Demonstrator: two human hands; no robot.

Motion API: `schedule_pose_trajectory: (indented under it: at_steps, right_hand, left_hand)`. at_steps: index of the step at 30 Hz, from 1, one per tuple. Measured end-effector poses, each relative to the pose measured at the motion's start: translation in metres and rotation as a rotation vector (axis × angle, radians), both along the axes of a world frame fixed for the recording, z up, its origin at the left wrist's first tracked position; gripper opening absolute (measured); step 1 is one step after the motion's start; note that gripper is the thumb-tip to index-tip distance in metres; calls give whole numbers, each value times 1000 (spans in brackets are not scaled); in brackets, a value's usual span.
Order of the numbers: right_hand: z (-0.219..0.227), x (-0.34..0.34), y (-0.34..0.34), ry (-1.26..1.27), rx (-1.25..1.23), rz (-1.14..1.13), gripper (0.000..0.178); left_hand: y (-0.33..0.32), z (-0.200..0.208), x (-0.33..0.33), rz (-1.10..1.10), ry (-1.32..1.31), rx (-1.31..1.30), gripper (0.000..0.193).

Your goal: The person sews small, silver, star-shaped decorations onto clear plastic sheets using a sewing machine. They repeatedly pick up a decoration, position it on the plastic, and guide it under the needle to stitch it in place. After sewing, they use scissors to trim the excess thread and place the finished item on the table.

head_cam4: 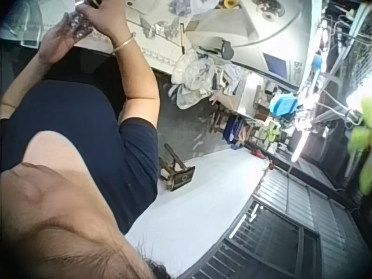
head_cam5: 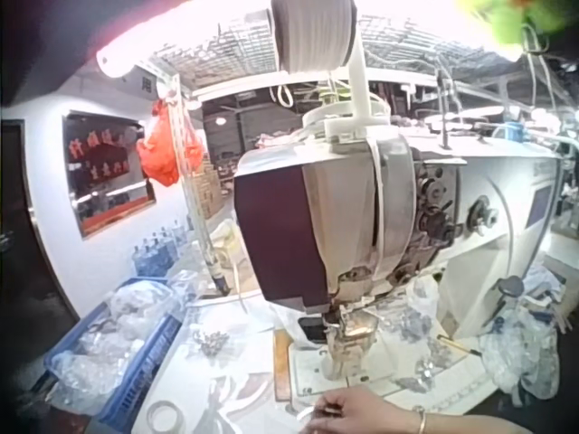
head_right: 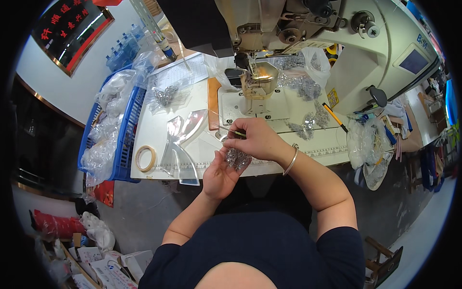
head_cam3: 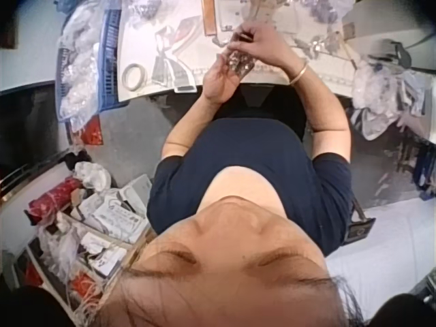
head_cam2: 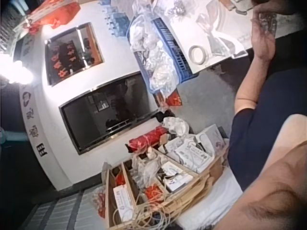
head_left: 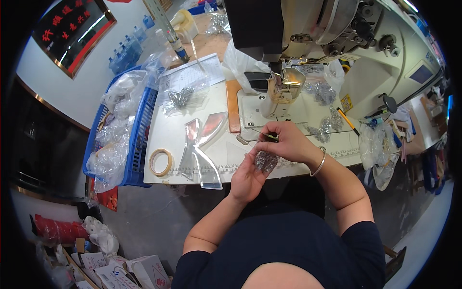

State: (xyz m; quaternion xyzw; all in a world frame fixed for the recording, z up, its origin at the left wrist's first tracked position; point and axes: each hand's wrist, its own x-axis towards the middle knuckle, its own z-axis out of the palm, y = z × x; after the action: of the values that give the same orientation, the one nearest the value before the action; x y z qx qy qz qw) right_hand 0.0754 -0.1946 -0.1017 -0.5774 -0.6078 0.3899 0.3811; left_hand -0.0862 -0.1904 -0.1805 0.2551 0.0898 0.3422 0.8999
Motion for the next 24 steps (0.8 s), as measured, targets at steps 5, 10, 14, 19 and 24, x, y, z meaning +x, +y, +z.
schedule_pose_trajectory:
  at_steps: [5,10,14,19,24]
  right_hand:
    - [-1,3,0,33,-6,44,16]
    - [-5,1,0,9,22,17,14]
    - [-6,-2,1,-16,31,20,14]
    - [-6,-7,2,-106,26,-6,16]
    - [-13,-5,6,-98,79,-25,21]
  left_hand:
    - [2,-4,-2,-32,-52,-29,51]
    - [0,-3,-2,-6,-8,-14,52]
    - [0,-5,-2,-4,-31,-35,50]
    - [-3,-8,-2,28,48,99,47]
    - [-6,-6,2,66,44,59,45]
